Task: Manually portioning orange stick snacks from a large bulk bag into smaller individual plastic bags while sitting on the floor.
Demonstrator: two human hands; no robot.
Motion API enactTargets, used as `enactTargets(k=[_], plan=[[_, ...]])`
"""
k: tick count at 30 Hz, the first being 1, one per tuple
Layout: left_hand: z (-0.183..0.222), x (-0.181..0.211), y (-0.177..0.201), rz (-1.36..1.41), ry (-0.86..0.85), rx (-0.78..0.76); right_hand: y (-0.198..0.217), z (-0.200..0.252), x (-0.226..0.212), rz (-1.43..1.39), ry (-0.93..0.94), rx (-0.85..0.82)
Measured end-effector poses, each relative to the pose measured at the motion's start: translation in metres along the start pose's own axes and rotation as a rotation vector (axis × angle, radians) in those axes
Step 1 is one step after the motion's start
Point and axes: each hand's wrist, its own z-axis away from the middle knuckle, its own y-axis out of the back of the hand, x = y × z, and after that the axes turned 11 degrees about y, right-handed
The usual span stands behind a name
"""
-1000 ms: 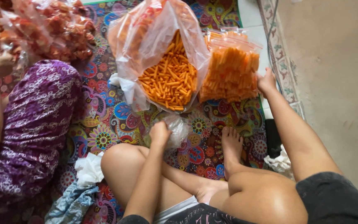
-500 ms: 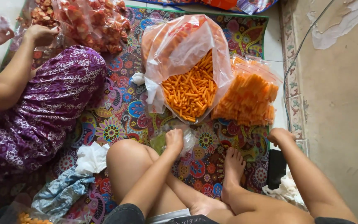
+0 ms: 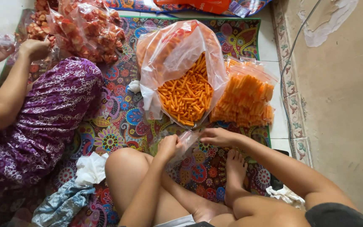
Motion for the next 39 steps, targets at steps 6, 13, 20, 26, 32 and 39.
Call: enactTargets(k=[6, 13, 20, 26, 32, 39], plan=[[0.020, 0.014, 0.027, 0.185, -0.188, -0.057, -0.034, -0.060, 0.037, 0.058, -0.039, 0.201], [0.024, 0.021, 0.020, 0.474, -0.189, -0.258, -0.044, -0.048, 0.049, -0.053, -0.039, 0.192], [0.035, 0.042, 0.043, 0.911, -0.035, -0.515, -0.056, -0.025, 0.021, -0.588, -0.132, 0.118], [0.006, 0.028, 0.027, 1.032, -0.054, -0.516, -0.059, -0.051, 0.067, -0.213, -0.080, 0.145], [-0.020, 0.003, 0.001, 1.182, -0.075, -0.561, -0.048, -0.047, 0.059, -0.221, -0.170, 0.005], [-0.003, 0.025, -0.004, 0.229, -0.097, 0.100, -0.036, -0.032, -0.016, -0.714, -0.186, 0.094]])
